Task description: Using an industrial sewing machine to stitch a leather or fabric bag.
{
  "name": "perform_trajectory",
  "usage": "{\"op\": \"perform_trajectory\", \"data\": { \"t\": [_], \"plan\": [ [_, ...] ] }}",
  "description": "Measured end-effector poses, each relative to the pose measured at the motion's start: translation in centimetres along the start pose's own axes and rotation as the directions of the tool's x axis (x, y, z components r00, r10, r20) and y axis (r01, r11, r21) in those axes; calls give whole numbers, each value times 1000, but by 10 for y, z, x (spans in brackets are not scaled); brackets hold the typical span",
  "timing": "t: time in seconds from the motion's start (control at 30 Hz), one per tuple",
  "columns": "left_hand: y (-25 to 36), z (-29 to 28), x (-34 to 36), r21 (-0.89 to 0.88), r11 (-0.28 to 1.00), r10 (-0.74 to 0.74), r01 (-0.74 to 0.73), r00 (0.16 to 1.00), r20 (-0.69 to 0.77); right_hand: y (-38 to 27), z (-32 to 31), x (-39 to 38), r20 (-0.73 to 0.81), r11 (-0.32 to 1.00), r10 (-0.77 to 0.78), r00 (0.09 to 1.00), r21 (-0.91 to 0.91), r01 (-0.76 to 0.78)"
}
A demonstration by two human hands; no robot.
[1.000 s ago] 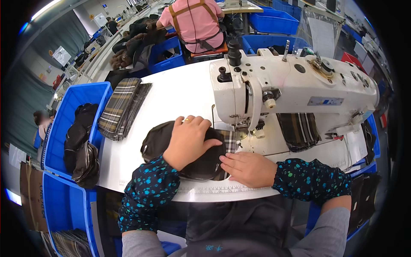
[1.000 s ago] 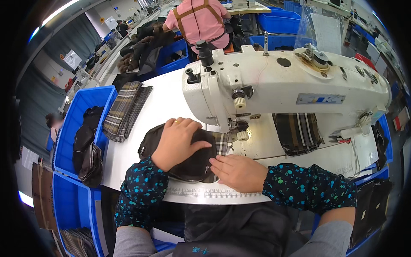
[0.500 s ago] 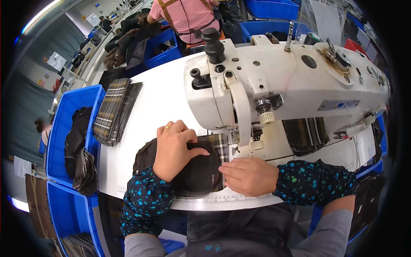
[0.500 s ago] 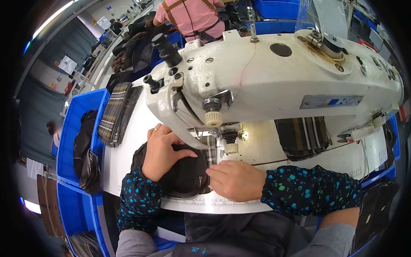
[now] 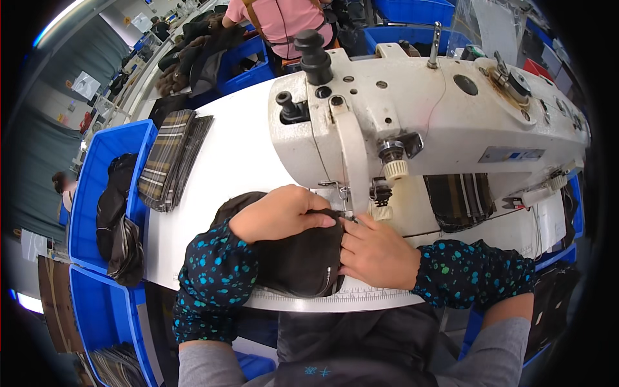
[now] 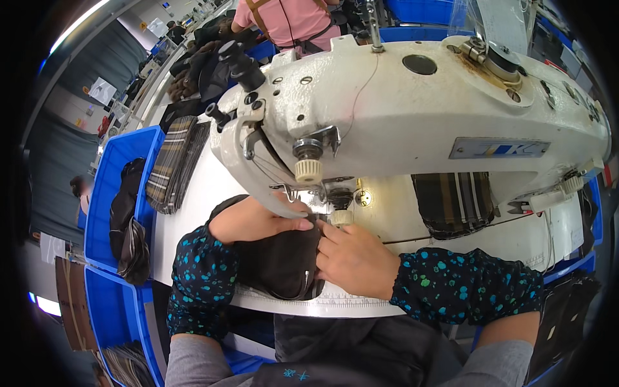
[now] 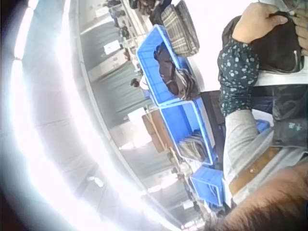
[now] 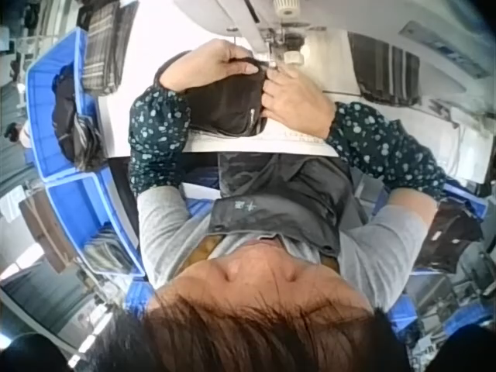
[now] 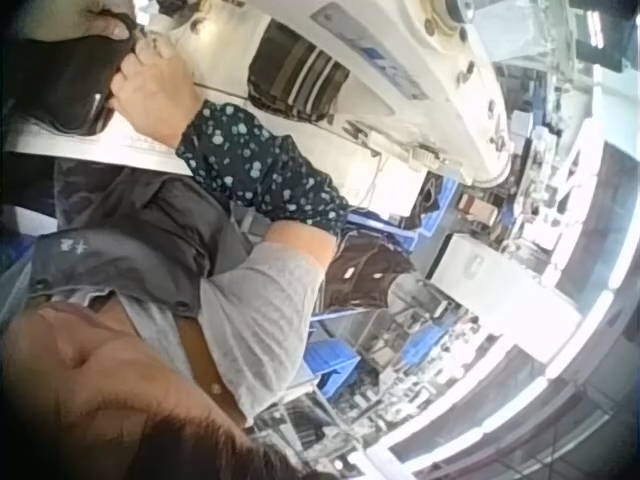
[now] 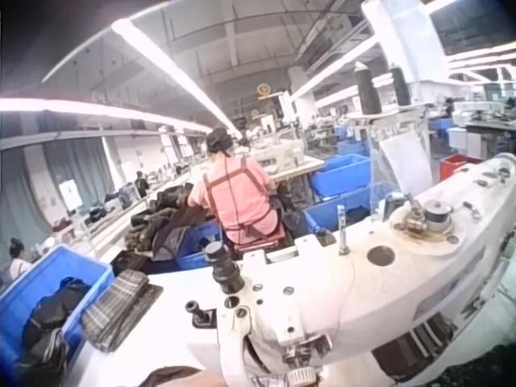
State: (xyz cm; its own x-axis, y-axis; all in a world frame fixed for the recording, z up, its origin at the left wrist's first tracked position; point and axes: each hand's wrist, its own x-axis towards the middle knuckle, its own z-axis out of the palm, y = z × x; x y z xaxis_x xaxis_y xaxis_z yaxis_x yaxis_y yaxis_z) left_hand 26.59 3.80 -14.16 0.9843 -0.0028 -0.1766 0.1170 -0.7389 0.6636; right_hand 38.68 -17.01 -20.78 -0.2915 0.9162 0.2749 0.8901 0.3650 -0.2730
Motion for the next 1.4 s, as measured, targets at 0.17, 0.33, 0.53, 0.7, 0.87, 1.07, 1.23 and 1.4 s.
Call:
{"op": "perform_trajectory", "data": {
  "t": [0.17,0.33,0.53,0.7,0.87,1.07,1.23,1.4],
  "plan": [
    [9,11,5,105,989,-95,106,990,-106,-3,-4,-3,-107,988,-88,990,-133,73],
    [24,20,3,310,935,-101,173,967,-235,-9,-13,-6,-210,956,-144,967,-282,81],
    [19,27,-3,336,931,-32,144,947,-319,-12,-2,-5,-333,906,-145,932,-423,-10],
    [12,29,-1,257,956,-55,141,948,-314,-14,1,-9,-274,912,-83,958,-407,-38],
    [17,33,1,310,927,-100,213,934,-344,-17,0,-8,-304,912,-53,951,-403,-78],
    [16,36,4,303,924,-108,234,919,-380,-18,1,-9,-292,903,-36,956,-418,-94],
    [16,37,6,302,917,-135,261,915,-381,-19,4,-10,-288,891,-13,958,-437,-120],
    [14,44,6,268,935,-85,233,880,-468,-19,3,-9,-278,911,30,960,-388,-140]
  ]
}}
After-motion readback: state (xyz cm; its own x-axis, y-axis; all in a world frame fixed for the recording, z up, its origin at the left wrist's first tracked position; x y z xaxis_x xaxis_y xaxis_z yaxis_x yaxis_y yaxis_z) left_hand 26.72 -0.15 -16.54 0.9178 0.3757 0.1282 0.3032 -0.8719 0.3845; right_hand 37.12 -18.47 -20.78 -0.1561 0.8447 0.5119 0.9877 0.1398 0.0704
